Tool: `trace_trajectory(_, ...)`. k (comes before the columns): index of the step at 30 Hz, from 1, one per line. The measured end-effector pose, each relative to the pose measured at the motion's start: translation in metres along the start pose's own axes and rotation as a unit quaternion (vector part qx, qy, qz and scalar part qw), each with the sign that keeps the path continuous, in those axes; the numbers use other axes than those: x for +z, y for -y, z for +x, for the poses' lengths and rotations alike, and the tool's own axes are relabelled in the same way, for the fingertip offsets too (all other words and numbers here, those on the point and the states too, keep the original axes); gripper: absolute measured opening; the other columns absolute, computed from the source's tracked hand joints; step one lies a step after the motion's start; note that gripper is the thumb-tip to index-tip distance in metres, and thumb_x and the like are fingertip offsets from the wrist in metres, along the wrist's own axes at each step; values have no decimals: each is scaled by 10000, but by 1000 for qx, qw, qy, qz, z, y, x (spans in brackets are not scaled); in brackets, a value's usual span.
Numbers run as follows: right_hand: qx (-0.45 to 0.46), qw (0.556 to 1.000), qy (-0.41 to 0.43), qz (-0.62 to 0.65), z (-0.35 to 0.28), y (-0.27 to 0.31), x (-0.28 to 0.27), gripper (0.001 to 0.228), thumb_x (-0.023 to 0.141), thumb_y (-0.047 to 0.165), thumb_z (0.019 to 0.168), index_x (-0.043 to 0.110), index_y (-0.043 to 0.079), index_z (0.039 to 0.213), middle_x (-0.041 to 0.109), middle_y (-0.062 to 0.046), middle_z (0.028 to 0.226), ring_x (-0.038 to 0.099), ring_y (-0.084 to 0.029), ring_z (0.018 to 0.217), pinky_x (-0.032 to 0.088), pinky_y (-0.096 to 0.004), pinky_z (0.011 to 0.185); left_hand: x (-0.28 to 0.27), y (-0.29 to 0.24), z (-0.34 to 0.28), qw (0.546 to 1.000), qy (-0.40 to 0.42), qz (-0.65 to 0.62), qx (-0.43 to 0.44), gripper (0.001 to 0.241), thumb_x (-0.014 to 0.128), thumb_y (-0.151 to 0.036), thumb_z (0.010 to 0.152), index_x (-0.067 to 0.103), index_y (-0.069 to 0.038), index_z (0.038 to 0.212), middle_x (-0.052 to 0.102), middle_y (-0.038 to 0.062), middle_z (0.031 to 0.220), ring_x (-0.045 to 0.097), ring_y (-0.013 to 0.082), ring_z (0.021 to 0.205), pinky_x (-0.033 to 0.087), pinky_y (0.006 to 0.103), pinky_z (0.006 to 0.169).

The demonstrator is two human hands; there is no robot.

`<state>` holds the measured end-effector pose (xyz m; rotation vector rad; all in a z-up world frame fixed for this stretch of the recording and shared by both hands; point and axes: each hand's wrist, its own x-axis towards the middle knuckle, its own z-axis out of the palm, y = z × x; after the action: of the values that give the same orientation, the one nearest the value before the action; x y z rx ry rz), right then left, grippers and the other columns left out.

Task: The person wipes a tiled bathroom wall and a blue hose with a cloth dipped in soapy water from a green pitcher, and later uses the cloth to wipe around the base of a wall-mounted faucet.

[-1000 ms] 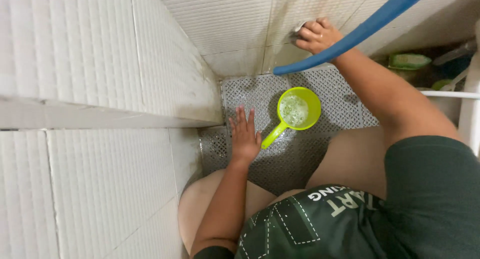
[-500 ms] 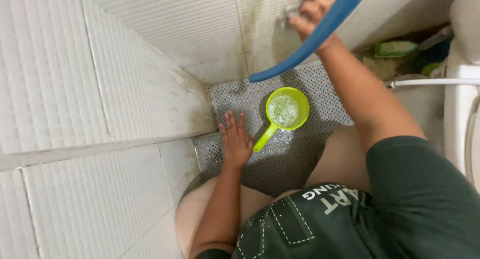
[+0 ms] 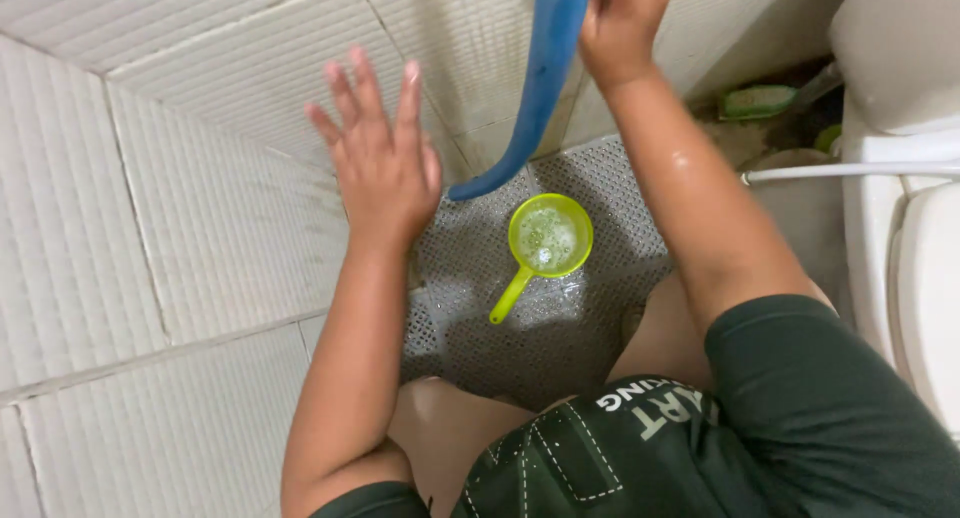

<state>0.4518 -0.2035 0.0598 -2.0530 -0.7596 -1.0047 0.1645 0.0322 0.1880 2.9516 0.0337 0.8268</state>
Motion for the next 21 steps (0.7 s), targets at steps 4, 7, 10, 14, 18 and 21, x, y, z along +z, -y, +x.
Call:
trace_trajectory(4, 6, 997, 72, 27, -96, 15, 8, 328, 652, -32, 876, 723, 199, 1097, 524, -112, 1126, 453, -359, 1177, 437, -495, 1026, 9, -18, 74, 983, -6, 147, 113, 667, 527, -33, 1027, 355, -223, 1642, 84, 180, 1726, -34, 335, 1615, -67, 682, 1265)
trace_trajectory(7, 106, 988, 104, 49, -121, 8, -18, 319, 586, -79, 806, 720, 127, 1010, 514, -104, 1065, 458, -320, 1123, 407, -480, 1011, 21, -18, 102, 970, 8, 184, 157, 727, 512, -24, 975, 410, -305, 1638, 107, 140, 1720, -37, 316, 1634, -77, 734, 1223)
trace_trajectory(10, 104, 990, 26, 90, -66, 22, -33, 349, 535, -135, 818, 733, 142, 896, 474, -92, 1052, 434, -296, 1100, 412, -406, 1028, 36, -15, 117, 976, 70, 146, 147, 404, 524, -116, 1107, 467, -249, 1484, 130, 124, 1755, -4, 313, 1655, -68, 808, 1184)
trace_trajectory(14, 59, 982, -126, 125, 32, 55, -83, 391, 590, -112, 816, 734, 99, 1112, 458, -133, 1205, 456, -302, 1200, 398, -387, 1065, 54, -13, 126, 958, 11, 239, 159, 382, 509, -216, 1138, 409, -275, 1502, 98, 86, 1758, -31, 335, 1643, -134, 800, 1145)
trace_trajectory(18, 4, 986, -144, 81, 57, 47, -57, 422, 615, -59, 780, 567, 87, 1173, 436, -183, 1243, 404, -359, 1169, 351, -481, 1032, 40, -24, 127, 981, 167, 92, 39, 611, 403, -164, 1108, 263, -424, 1643, 171, 125, 1669, 38, 353, 1617, -113, 824, 1106)
trace_trajectory(21, 0, 997, -78, 20, -16, 16, -10, 298, 720, 0, 872, 626, 240, 1020, 459, -82, 1162, 437, -306, 1165, 406, -451, 1018, 45, -20, 131, 978, 30, 171, 120, 623, 385, -147, 1105, 233, -406, 1651, 50, 144, 1709, 23, 335, 1622, -183, 774, 1127)
